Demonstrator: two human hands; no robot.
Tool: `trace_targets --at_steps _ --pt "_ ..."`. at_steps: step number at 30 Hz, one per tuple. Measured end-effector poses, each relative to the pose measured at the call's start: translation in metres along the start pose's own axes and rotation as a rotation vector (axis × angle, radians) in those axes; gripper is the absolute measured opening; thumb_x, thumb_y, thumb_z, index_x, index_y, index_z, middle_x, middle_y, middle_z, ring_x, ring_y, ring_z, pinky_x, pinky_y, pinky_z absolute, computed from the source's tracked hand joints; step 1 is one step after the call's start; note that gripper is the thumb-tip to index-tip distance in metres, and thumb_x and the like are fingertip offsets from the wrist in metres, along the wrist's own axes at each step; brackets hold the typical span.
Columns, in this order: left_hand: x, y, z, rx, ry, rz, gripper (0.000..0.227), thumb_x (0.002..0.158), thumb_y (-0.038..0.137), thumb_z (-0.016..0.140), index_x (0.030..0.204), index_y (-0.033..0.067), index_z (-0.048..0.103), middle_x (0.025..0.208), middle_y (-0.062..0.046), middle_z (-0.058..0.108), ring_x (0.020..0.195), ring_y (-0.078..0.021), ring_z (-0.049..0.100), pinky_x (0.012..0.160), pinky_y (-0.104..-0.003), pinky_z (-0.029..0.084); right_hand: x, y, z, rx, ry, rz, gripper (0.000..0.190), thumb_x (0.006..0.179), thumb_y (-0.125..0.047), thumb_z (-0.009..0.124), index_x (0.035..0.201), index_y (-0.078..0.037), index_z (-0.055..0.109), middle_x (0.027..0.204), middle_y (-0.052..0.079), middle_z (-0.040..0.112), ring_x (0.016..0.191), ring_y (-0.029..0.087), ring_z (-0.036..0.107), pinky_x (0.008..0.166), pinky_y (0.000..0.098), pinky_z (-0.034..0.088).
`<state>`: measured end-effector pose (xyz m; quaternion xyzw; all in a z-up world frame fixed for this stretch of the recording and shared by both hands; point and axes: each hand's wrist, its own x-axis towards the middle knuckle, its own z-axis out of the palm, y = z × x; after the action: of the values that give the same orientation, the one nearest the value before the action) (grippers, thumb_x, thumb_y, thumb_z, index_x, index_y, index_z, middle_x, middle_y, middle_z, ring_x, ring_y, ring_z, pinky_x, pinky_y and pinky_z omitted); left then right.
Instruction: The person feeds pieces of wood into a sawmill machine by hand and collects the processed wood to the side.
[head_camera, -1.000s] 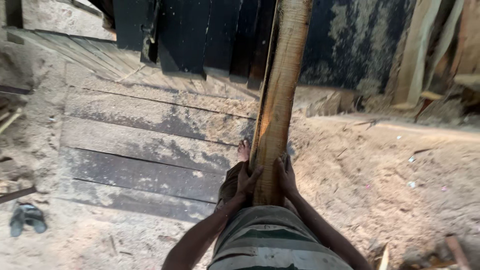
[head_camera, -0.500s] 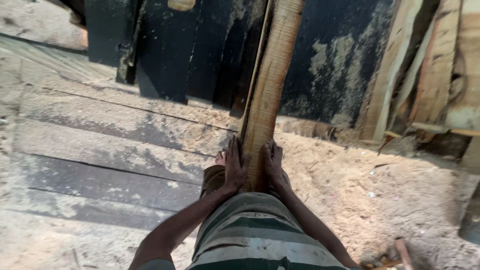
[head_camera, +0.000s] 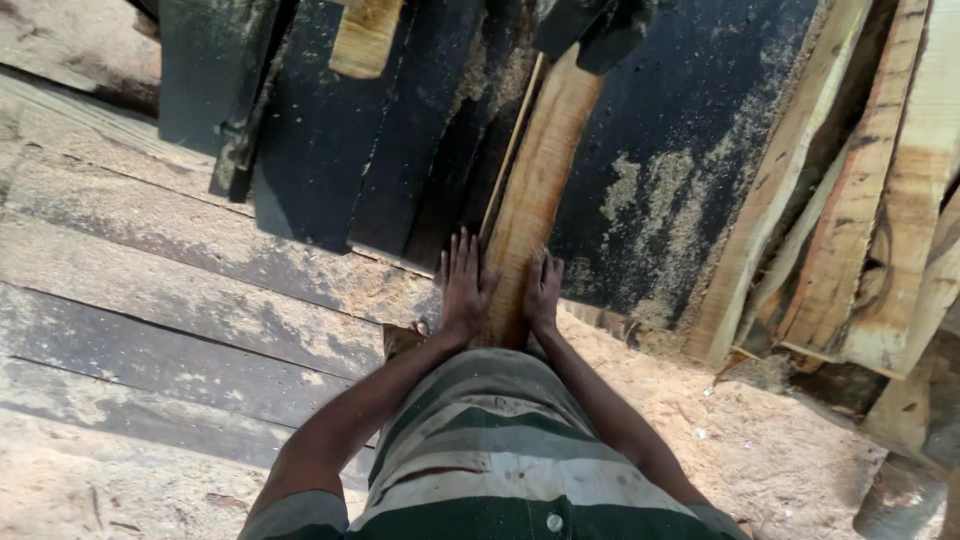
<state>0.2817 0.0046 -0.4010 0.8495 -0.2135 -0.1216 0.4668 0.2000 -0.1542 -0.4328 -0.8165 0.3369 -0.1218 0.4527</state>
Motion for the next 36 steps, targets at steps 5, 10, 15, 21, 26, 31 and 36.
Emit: trace_targets --at_steps 5,10,15,21,26,31,36 --pt "0.056 0.007 0.021 -0.014 -0.021 -0.044 0.078 0.105 0.047 0.054 0.16 -0.0037 0.032 0.171 -0.02 0.023 0.161 -0.0367 0.016 0.129 -0.053 0.011 0.058 0.002 -0.009 -0.039 -0.021 0.04 0.059 0.111 -0.048 0.037 0.135 0.002 0.056 0.123 0.025 0.051 0.118 0.041 0.053 0.106 0.0475 0.043" --pt "0.112 0.01 0.034 0.024 0.032 -0.024 0.079 0.105 0.05 0.055 0.16 -0.0025 0.034 0.171 -0.018 0.024 0.16 -0.0357 0.018 0.129 -0.051 0.015 0.121 0.025 -0.003 -0.082 -0.041 0.065 0.071 0.109 -0.056 0.036 0.15 0.0 0.047 0.157 0.03 0.04 0.152 0.051 0.02 0.123 0.0523 0.02" --pt "0.183 0.001 0.066 0.077 0.042 -0.022 0.08 0.104 0.053 0.055 0.159 -0.0022 0.034 0.171 -0.018 0.024 0.16 -0.0352 0.017 0.129 -0.05 0.016 0.212 0.032 -0.011 -0.351 -0.057 -0.129 0.07 0.112 -0.055 0.022 0.155 -0.004 0.045 0.151 0.027 0.05 0.145 0.047 0.036 0.118 0.052 0.034" --pt "0.241 0.002 0.087 0.012 0.297 0.004 0.067 0.105 0.042 0.066 0.153 0.0009 0.042 0.156 -0.019 0.046 0.146 -0.0367 0.043 0.119 -0.044 0.04 0.191 0.004 -0.017 0.01 -0.167 0.214 0.075 0.106 -0.058 0.029 0.151 0.001 0.04 0.112 0.03 0.057 0.099 0.047 0.056 0.081 0.0548 0.051" --pt "0.184 0.016 0.029 -0.147 0.4 0.143 0.048 0.107 0.016 0.066 0.149 0.0011 0.05 0.148 -0.02 0.058 0.14 -0.0389 0.054 0.115 -0.046 0.05 0.157 -0.023 0.0 -0.242 0.147 -0.156 0.07 0.118 -0.056 0.034 0.157 0.002 0.04 0.133 0.024 0.059 0.114 0.033 0.066 0.088 0.048 0.061" --pt "0.037 0.007 -0.044 -0.084 0.178 -0.028 0.034 0.103 0.017 0.065 0.131 -0.0004 0.063 0.146 -0.019 0.06 0.131 -0.0311 0.061 0.106 -0.04 0.054 0.164 -0.021 -0.013 -0.057 0.044 0.101 0.069 0.105 -0.054 0.035 0.151 -0.003 0.045 0.118 0.021 0.066 0.091 0.028 0.071 0.07 0.0439 0.067" --pt "-0.11 -0.022 -0.073 0.086 0.328 -0.34 0.025 0.102 0.014 0.065 0.121 -0.0011 0.067 0.136 -0.02 0.066 0.124 -0.0345 0.066 0.104 -0.04 0.056 0.2 -0.022 -0.006 -0.074 0.09 -0.053 0.075 0.11 -0.059 0.037 0.155 0.001 0.041 0.127 0.022 0.066 0.104 0.028 0.074 0.083 0.0415 0.066"
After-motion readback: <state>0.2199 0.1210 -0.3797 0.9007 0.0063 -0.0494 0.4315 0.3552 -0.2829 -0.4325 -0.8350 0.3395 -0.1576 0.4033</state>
